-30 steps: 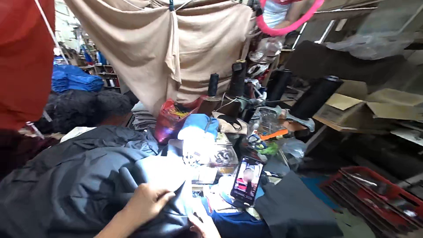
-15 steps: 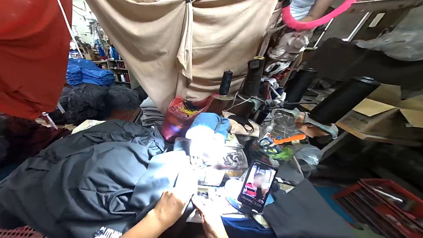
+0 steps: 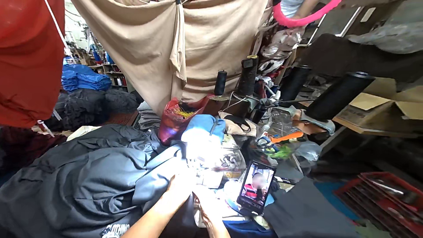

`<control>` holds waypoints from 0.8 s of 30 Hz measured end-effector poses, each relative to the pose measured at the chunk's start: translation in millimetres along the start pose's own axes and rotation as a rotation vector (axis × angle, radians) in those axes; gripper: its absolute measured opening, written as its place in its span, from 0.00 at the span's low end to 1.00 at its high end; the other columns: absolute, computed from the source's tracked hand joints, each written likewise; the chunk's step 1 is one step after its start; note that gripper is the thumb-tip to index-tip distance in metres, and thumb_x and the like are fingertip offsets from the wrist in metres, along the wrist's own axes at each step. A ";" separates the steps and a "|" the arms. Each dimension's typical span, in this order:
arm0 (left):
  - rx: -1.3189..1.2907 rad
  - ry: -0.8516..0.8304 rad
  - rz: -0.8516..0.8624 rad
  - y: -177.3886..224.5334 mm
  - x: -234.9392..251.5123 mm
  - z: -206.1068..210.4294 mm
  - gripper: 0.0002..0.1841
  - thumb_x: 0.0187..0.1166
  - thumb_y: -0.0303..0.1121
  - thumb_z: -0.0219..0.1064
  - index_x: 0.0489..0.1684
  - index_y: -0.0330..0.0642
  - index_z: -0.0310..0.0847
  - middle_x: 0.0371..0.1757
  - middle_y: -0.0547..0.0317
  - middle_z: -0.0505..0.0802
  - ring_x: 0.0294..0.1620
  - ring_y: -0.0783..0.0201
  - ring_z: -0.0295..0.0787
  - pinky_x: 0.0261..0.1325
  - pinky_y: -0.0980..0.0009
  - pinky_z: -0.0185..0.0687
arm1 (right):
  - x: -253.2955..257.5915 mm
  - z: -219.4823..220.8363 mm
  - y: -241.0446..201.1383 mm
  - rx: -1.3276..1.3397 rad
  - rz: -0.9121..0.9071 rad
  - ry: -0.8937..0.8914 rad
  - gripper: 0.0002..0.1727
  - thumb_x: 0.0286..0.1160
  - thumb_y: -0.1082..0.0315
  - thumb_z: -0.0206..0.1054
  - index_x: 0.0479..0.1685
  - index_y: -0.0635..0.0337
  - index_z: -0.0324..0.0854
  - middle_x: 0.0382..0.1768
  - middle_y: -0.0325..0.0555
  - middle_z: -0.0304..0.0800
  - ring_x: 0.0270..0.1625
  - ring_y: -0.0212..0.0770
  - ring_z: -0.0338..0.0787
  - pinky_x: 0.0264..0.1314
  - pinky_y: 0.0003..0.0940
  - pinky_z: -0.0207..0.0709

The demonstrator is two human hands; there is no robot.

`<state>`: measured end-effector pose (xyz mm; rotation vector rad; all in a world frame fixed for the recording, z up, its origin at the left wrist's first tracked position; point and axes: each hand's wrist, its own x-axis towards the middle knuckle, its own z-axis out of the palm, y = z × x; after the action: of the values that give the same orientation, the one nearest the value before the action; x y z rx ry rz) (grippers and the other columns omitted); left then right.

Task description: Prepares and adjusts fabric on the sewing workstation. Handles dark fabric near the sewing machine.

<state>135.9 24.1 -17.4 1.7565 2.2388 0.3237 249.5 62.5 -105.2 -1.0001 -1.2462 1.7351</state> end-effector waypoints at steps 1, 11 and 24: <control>-0.008 0.038 0.014 -3.3 8.7 0.6 0.22 0.91 0.41 0.52 0.65 0.35 0.85 0.65 0.37 0.89 0.70 0.39 0.85 0.71 0.42 0.77 | 1.9 1.5 -1.7 0.008 0.012 0.002 0.05 0.79 0.74 0.67 0.35 0.65 0.85 0.22 0.36 0.82 0.22 0.25 0.78 0.26 0.20 0.74; -0.279 0.320 0.220 -44.8 -35.9 1.5 0.13 0.79 0.37 0.67 0.44 0.38 0.94 0.47 0.47 0.97 0.52 0.51 0.95 0.60 0.49 0.88 | -22.7 -16.7 14.1 -0.164 -0.002 -0.115 0.06 0.74 0.69 0.73 0.31 0.61 0.89 0.17 0.29 0.81 0.18 0.20 0.74 0.25 0.20 0.71; -0.059 0.054 -0.019 -1.3 -5.8 6.5 0.21 0.90 0.40 0.53 0.66 0.36 0.85 0.68 0.39 0.89 0.73 0.42 0.83 0.75 0.45 0.75 | -0.7 -3.6 -6.7 -0.161 -0.068 0.000 0.06 0.76 0.75 0.69 0.44 0.70 0.85 0.31 0.39 0.86 0.31 0.23 0.81 0.37 0.21 0.78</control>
<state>138.2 18.2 -23.4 1.7148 2.2575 0.4334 254.0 64.7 -99.4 -1.0374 -1.4221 1.6031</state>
